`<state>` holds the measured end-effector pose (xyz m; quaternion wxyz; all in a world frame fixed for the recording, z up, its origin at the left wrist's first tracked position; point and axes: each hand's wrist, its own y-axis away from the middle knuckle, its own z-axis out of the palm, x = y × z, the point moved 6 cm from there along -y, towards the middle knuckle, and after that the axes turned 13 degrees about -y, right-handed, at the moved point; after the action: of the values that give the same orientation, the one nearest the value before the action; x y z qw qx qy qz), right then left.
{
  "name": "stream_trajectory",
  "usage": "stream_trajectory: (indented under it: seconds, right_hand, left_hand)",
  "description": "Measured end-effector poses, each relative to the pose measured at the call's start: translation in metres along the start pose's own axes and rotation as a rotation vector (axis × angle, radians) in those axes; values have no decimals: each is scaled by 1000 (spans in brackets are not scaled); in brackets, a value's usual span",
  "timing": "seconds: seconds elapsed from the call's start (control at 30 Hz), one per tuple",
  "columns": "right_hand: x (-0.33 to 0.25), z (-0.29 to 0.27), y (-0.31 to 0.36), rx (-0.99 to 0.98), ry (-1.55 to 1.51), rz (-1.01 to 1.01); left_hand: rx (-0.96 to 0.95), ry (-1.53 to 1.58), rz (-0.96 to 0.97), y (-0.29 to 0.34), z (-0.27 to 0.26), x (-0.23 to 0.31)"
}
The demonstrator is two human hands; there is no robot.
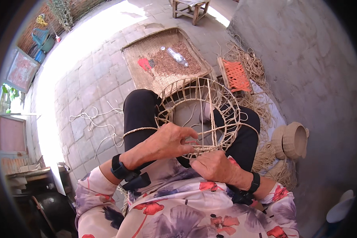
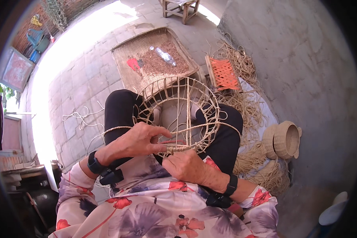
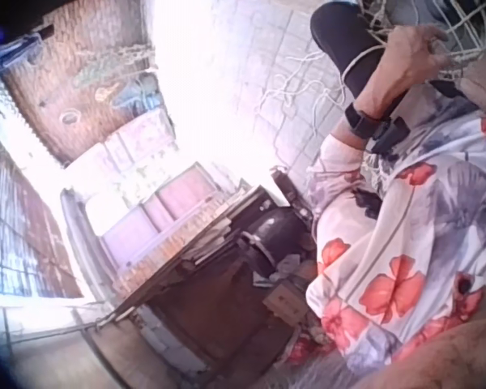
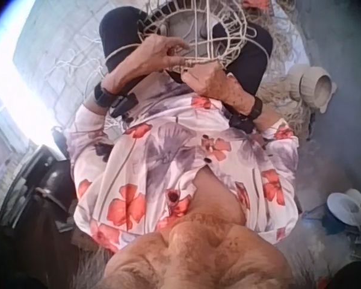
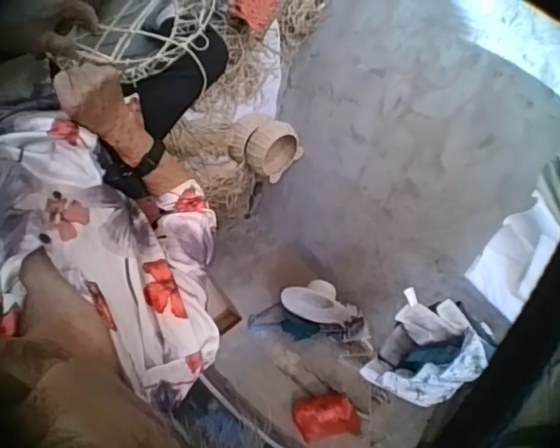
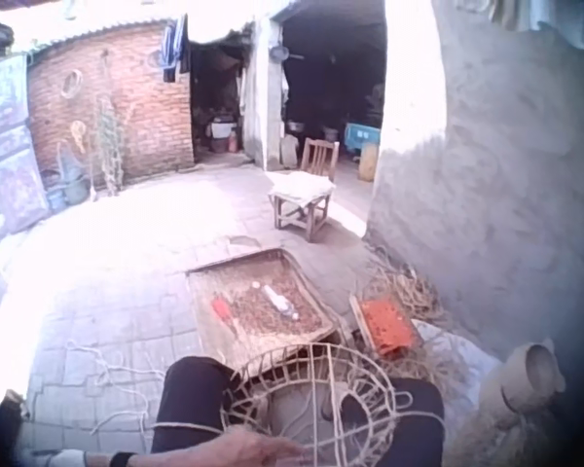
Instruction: Weaving thin strips of bamboo or wicker into a circular frame to create a basket or furniture component.
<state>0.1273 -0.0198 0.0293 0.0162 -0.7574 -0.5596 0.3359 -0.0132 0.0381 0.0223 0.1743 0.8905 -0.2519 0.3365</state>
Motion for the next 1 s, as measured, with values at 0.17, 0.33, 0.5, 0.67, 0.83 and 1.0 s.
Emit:
stream_trajectory:
  seconds: [0.17,0.33,0.5,0.67,0.83,1.0]
  right_hand:
    - [-2,7,2,58,73,-1]
    - [4,-22,-3,123,-163,164]
    - [25,-43,-12,97,-238,295]
    - [46,-24,-25,-167,-226,358]
    - [64,-14,-37,-470,-271,357]
    - [70,-6,-45,-644,-203,387]
  left_hand:
    - [15,-95,14,1,9,2]
    - [225,-215,108,7,8,9]
    - [387,-389,62,16,19,16]
    - [528,-458,59,21,26,20]
    - [555,-456,48,21,28,19]
    - [548,-416,30,22,28,18]
